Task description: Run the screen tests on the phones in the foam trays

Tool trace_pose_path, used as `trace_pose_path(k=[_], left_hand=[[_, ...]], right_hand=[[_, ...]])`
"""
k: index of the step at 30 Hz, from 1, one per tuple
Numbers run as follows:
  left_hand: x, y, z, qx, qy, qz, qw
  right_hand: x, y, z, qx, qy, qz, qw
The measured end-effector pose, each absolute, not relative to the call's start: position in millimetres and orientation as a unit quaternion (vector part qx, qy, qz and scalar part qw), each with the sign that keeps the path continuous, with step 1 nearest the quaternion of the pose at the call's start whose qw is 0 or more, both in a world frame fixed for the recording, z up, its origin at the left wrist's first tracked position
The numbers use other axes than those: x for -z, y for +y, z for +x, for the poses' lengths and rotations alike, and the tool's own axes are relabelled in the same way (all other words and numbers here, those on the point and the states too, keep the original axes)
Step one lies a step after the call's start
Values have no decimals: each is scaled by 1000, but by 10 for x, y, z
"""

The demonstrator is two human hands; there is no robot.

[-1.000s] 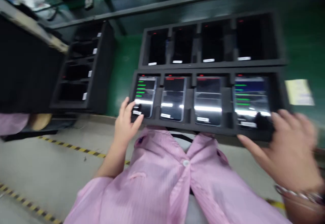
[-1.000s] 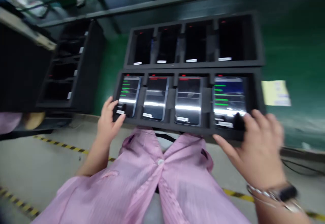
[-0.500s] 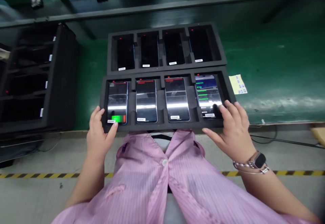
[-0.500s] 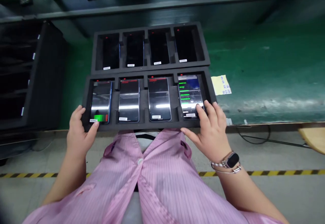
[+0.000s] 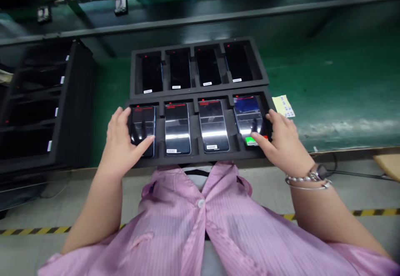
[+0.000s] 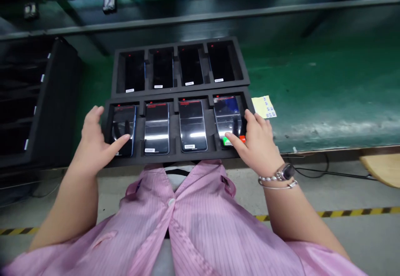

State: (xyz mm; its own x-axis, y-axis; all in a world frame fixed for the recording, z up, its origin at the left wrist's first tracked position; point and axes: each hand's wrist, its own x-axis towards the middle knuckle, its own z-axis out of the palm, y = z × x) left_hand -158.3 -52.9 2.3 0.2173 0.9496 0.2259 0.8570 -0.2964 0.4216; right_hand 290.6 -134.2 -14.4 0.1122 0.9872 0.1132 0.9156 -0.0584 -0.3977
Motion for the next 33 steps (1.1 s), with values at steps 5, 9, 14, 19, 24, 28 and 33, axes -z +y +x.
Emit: trace_pose_path(k=[5, 9, 14, 19, 24, 28, 33], left_hand=[[-138, -45, -1259, -77, 628, 765, 122], [-52, 85, -1160, -66, 640, 756, 119], [32, 70, -1212, -113, 635, 755, 116], [44, 53, -1248, -133, 628, 756, 127], [27, 41, -1240, -116, 631, 756, 131], [18, 33, -1243, -110, 627, 759, 135], [3, 20, -1252, -94, 627, 761, 138]], right_hand=[[189, -1145, 2837, -104, -627, -745, 200], [175, -1177, 2819, -100, -637, -724, 246], [111, -1214, 2829, -119, -636, -724, 241], [65, -1185, 2830, -115, -643, -726, 216], [32, -1162, 2802, -84, -654, -728, 188], [16, -1157, 2790, -68, -653, -734, 173], [62, -1132, 2787, -96, -641, -737, 190]])
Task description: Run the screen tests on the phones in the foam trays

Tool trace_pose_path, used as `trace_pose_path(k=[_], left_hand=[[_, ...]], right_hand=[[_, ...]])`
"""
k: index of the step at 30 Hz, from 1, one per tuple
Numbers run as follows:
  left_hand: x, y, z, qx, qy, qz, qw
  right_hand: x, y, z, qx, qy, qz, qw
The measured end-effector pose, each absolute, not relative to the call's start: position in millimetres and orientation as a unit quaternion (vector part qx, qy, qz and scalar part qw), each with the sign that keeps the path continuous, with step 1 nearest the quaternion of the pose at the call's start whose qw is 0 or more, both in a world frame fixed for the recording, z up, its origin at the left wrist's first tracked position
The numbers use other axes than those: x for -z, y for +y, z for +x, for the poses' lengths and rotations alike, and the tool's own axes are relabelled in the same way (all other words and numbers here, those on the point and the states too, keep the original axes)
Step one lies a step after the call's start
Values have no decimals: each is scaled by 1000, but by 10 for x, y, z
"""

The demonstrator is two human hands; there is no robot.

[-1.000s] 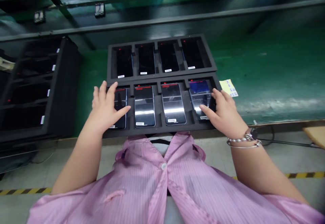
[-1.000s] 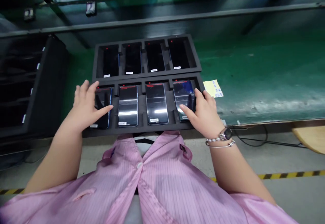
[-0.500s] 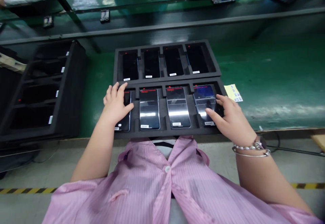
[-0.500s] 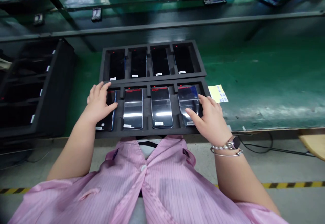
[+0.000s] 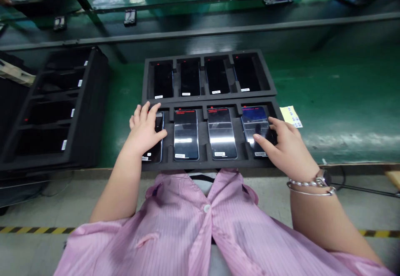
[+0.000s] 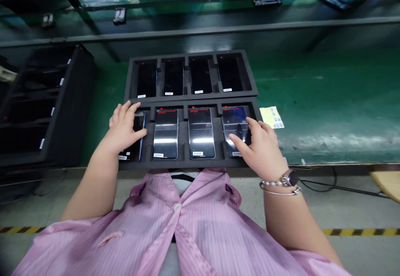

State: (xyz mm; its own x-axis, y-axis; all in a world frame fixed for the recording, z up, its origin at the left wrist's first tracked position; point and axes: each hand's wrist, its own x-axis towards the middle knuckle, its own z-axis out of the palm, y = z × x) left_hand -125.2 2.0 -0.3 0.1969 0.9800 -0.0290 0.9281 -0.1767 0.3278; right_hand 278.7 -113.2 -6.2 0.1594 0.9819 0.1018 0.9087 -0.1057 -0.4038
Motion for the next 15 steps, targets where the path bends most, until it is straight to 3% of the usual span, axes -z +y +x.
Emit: trace_pose_path(k=[8, 15], left_hand=[[-309, -145, -896, -113, 594, 787, 121], [-279, 16, -249, 5, 496, 861, 110]], right_hand=[[130, -1092, 2794, -109, -630, -738, 214], [116, -1101, 2782, -78, -655, -727, 191]])
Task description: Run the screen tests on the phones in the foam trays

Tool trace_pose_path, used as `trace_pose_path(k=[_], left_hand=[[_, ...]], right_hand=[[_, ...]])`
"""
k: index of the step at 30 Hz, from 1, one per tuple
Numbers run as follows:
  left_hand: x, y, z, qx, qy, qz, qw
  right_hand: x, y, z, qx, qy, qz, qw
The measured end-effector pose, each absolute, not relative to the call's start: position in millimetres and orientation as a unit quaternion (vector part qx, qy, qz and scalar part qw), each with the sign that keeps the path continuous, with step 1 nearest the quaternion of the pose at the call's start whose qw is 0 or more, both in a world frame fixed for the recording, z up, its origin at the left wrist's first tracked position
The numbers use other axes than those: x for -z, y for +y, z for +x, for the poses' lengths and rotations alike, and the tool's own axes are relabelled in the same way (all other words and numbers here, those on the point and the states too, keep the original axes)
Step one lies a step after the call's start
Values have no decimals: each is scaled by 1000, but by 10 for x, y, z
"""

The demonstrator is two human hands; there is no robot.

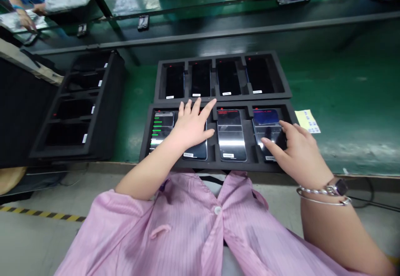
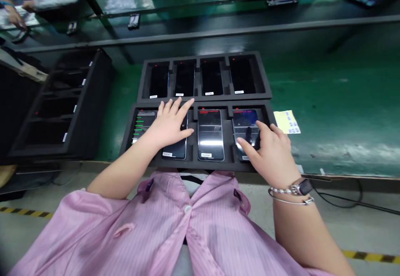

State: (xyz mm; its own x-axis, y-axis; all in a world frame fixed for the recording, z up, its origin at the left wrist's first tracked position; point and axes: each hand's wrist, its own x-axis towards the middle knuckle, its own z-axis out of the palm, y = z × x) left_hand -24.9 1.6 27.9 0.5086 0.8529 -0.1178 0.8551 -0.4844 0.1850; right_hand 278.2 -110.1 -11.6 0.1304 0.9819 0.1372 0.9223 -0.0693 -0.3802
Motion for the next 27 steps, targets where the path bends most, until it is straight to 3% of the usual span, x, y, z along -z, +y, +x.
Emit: trace_pose_path(k=[8, 14, 21, 27], left_hand=[[-55, 78, -199, -7, 509, 855, 97], [-77, 71, -204, -1, 510, 853, 112], [-59, 65, -219, -9, 510, 852, 118], [-55, 79, -232, -12, 507, 855, 113]], right_hand=[[84, -1128, 2755, -53, -660, -734, 150], [-110, -1257, 2402, -14, -727, -648, 224], [156, -1040, 1891, -26, -765, -630, 130], [254, -1039, 1865, -7, -759, -627, 174]])
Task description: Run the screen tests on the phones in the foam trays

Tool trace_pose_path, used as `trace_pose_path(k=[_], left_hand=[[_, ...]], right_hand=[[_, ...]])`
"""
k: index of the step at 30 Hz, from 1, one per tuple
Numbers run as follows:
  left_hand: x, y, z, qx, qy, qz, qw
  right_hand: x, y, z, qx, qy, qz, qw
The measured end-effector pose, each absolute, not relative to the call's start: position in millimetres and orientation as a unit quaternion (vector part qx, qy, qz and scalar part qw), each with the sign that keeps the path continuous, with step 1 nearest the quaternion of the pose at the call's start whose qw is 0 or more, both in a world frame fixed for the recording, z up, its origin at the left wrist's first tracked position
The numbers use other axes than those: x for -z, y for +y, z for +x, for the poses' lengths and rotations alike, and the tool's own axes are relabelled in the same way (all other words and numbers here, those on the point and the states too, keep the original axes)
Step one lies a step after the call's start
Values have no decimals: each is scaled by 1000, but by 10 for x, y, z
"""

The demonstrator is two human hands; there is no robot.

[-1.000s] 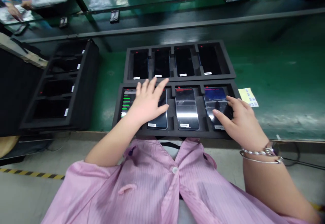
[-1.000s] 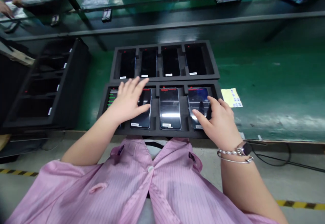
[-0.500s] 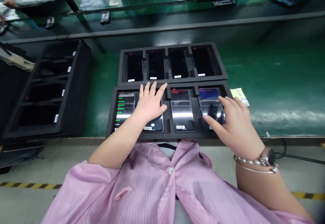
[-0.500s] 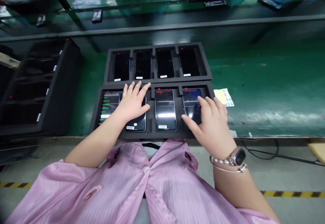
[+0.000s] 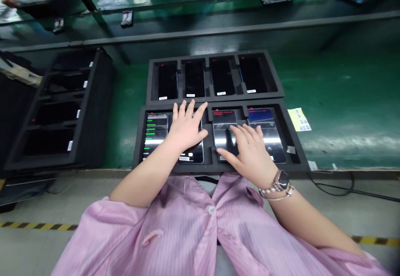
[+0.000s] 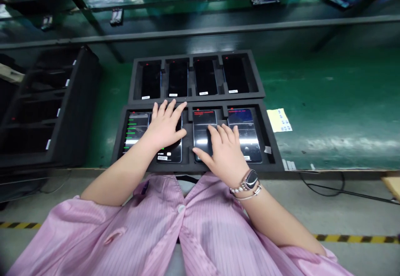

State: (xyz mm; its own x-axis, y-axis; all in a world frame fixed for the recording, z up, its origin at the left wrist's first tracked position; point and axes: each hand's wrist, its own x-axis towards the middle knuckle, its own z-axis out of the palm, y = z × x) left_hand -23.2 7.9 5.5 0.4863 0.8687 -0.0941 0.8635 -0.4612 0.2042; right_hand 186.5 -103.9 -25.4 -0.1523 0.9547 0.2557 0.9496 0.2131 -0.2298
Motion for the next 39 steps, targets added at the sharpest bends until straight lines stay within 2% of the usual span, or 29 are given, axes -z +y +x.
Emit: trace_pose_path(k=[13, 18, 24, 27, 33, 39], left_hand=[[-88, 105, -357, -59, 493, 854, 156], [-114, 56, -408, -94, 507, 842, 159], [-178, -323, -712, -193, 508, 833, 108], [-181, -517, -1008, -225, 530, 814, 84], [-7, -685, -1599, -275, 614, 737, 64], [252, -751, -1706, -318, 629, 706, 69]], right_hand=[[249, -1163, 1862, -6, -758, -620, 200], [171, -1234, 1933, -57, -757, -617, 207], [-6, -1390, 2507, -38, -720, -640, 267], [44, -1331, 2819, -44, -672, -694, 254], [246, -1171, 2961, -93, -635, -728, 240], [244, -1225, 2919, -94, -622, -719, 296]])
